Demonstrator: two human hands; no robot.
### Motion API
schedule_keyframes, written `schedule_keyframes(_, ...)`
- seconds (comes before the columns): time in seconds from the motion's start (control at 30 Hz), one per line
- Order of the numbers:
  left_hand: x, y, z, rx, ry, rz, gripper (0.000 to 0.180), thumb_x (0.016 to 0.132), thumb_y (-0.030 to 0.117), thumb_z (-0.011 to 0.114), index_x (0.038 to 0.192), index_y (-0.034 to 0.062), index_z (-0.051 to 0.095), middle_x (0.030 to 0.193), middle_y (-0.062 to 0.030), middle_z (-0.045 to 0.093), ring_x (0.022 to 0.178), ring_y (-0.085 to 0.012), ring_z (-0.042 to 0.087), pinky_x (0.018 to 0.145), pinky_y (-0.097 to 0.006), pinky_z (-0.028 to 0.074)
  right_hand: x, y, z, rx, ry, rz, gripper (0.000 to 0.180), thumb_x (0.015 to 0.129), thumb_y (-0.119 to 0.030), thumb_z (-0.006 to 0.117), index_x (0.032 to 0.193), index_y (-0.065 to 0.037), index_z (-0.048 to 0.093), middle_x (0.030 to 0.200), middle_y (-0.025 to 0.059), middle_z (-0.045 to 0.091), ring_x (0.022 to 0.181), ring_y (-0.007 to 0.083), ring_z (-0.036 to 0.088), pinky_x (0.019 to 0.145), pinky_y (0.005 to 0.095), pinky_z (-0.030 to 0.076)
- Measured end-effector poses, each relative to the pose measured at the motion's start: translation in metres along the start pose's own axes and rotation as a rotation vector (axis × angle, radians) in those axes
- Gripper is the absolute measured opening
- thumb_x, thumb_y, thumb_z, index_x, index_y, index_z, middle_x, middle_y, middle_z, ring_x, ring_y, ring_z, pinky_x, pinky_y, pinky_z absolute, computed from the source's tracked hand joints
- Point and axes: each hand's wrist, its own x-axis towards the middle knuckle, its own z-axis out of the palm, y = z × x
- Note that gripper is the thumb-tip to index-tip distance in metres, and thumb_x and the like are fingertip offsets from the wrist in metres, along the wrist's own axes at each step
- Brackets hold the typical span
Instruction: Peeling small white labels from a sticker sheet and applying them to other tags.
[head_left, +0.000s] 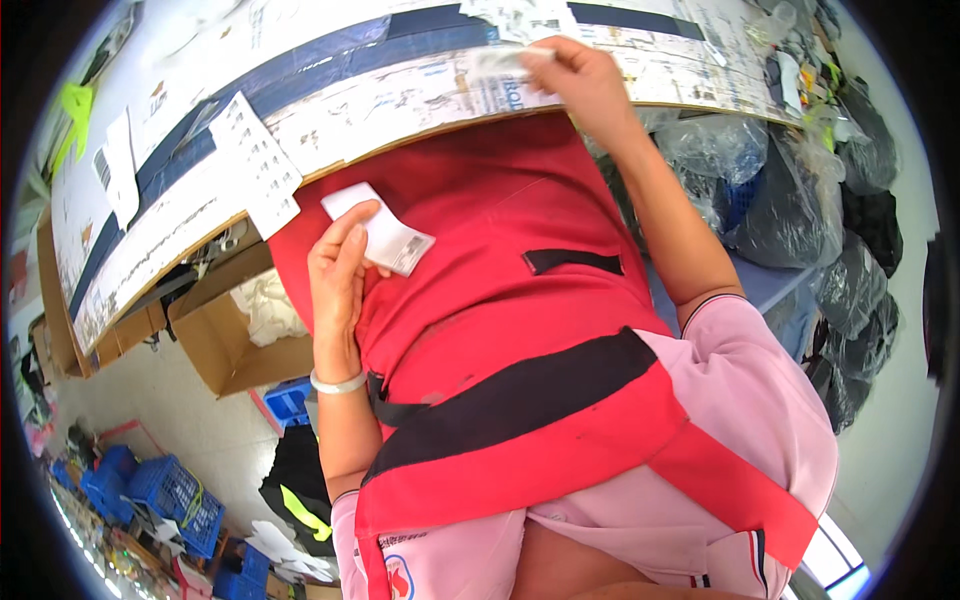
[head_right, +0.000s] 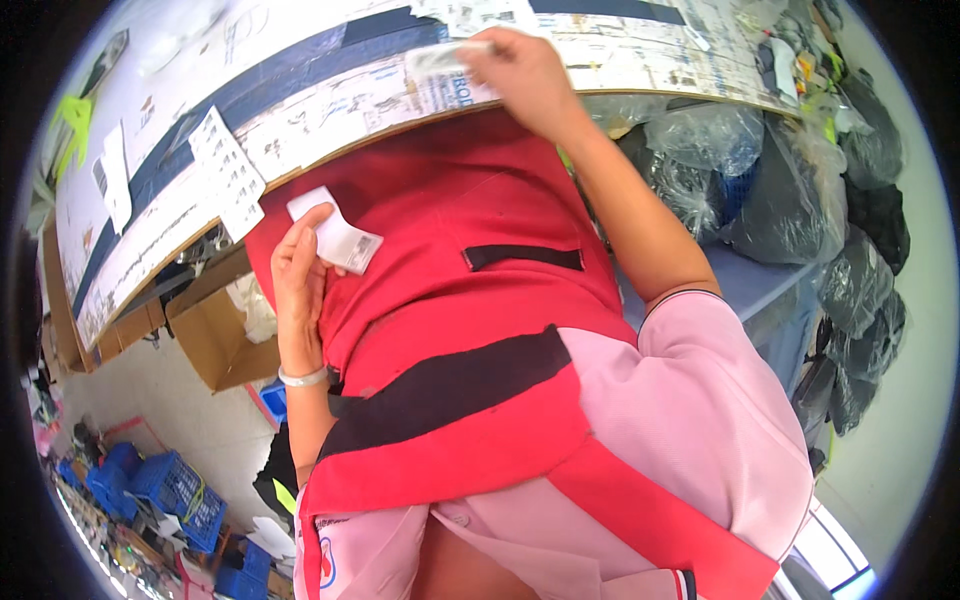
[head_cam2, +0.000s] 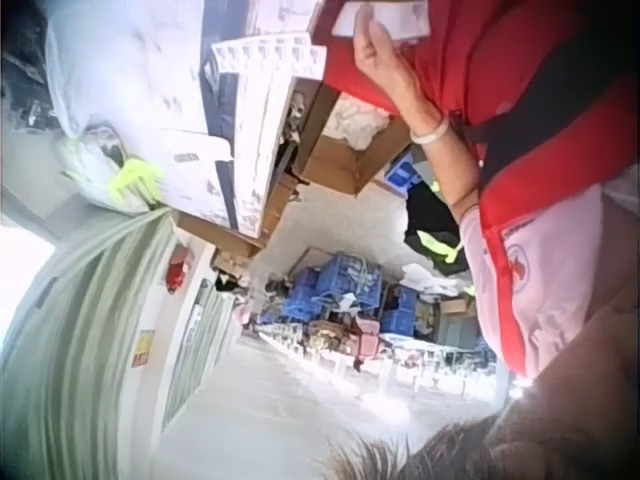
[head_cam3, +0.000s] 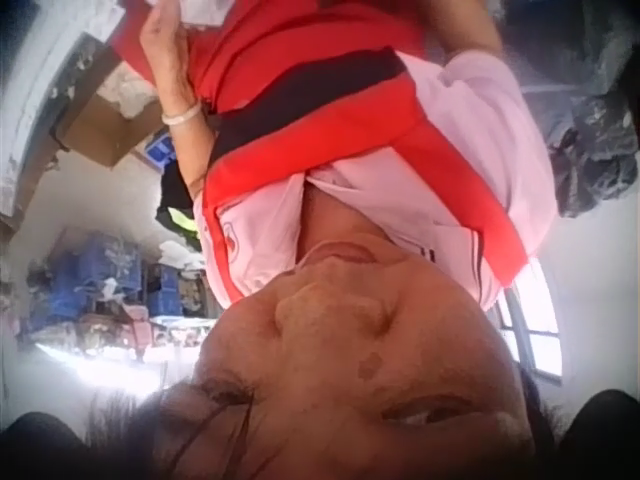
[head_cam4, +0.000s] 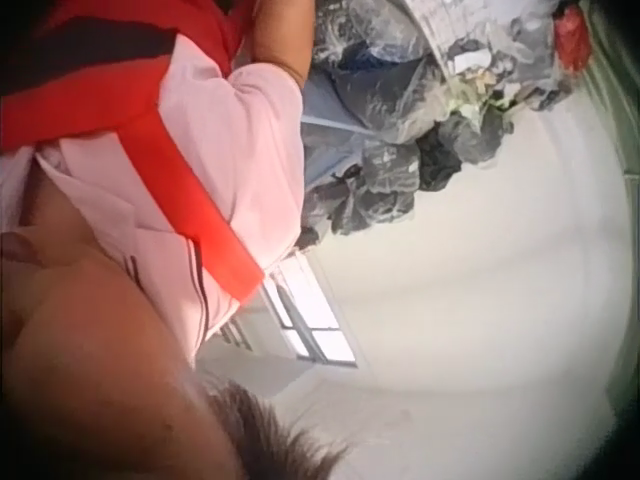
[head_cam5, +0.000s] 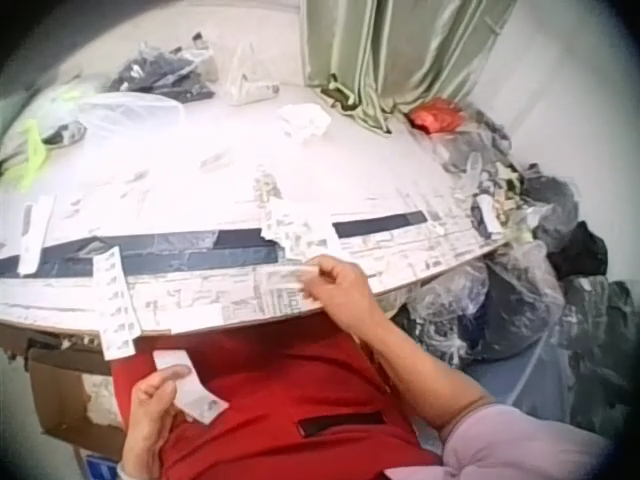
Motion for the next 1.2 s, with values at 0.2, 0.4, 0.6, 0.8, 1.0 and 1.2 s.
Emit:
schedule_keyframes(0.2,0.001,0.003,0.008,0.201,0.014,-0.036,0.035,0.083,0.002,0.065,0.118,-0.0019,0.058,0.076,-0.0039,0.063,0.057,-0.0080,0.056,0.052,-0.020,0.044,0.008,0.007,-0.035,-0.815,0.525,-0.425,0.021,0.084,-0.021,0.067,0.098,-0.006,0.066,0.077,-0.0007,0.061,0.073,0.0074,0.055,0.068,0.0210,0.045)
schedule_keyframes(0.4,0.005,-0.004,0.007,0.244,0.036,-0.062,0.030,0.083,0.001,0.065,0.113,0.0009,0.063,0.066,-0.0017,0.061,0.054,-0.0072,0.054,0.053,-0.019,0.043,-0.046,-0.025,0.054,-0.103,-0.553,0.086,0.020,0.085,-0.019,0.065,0.093,-0.001,0.066,0.082,0.0032,0.064,0.076,0.0100,0.056,0.074,0.0247,0.045)
schedule_keyframes(0.6,0.004,-0.001,0.010,0.021,0.048,-0.045,0.025,0.088,0.006,0.061,0.112,-0.0016,0.062,0.081,-0.0060,0.066,0.059,-0.0096,0.055,0.055,-0.021,0.045,-0.053,-0.011,0.091,0.200,-0.785,0.359,0.020,0.087,-0.020,0.065,0.089,-0.001,0.066,0.072,0.0009,0.060,0.063,0.0055,0.052,0.057,0.0201,0.042)
schedule_keyframes(0.8,0.001,-0.006,0.006,0.230,-0.002,-0.040,0.017,0.084,0.005,0.066,0.100,-0.0026,0.068,0.078,-0.0059,0.067,0.063,-0.0087,0.059,0.058,-0.021,0.049,-0.058,-0.013,0.102,0.305,-0.686,0.384,0.018,0.089,-0.018,0.064,0.092,-0.001,0.065,0.075,0.0008,0.060,0.065,0.0059,0.053,0.059,0.0189,0.043)
schedule_keyframes(1.0,0.003,-0.007,0.003,0.230,0.004,-0.056,0.013,0.084,0.007,0.067,0.093,-0.0021,0.069,0.072,-0.0051,0.065,0.060,-0.0073,0.058,0.055,-0.020,0.048,-0.053,-0.019,0.103,0.205,-0.584,0.136,0.012,0.087,-0.013,0.064,0.090,-0.001,0.064,0.083,0.0007,0.061,0.074,0.0073,0.055,0.068,0.0217,0.045)
schedule_keyframes(1.2,0.003,-0.007,-0.001,0.305,-0.043,-0.052,0.023,0.092,0.015,0.059,0.095,-0.0052,0.067,0.076,-0.0078,0.065,0.063,-0.0111,0.059,0.059,-0.024,0.049,-0.046,-0.022,0.102,-0.066,-0.633,-0.163,0.008,0.085,-0.008,0.063,0.089,-0.002,0.066,0.085,0.0021,0.062,0.079,0.0093,0.056,0.073,0.0226,0.045)
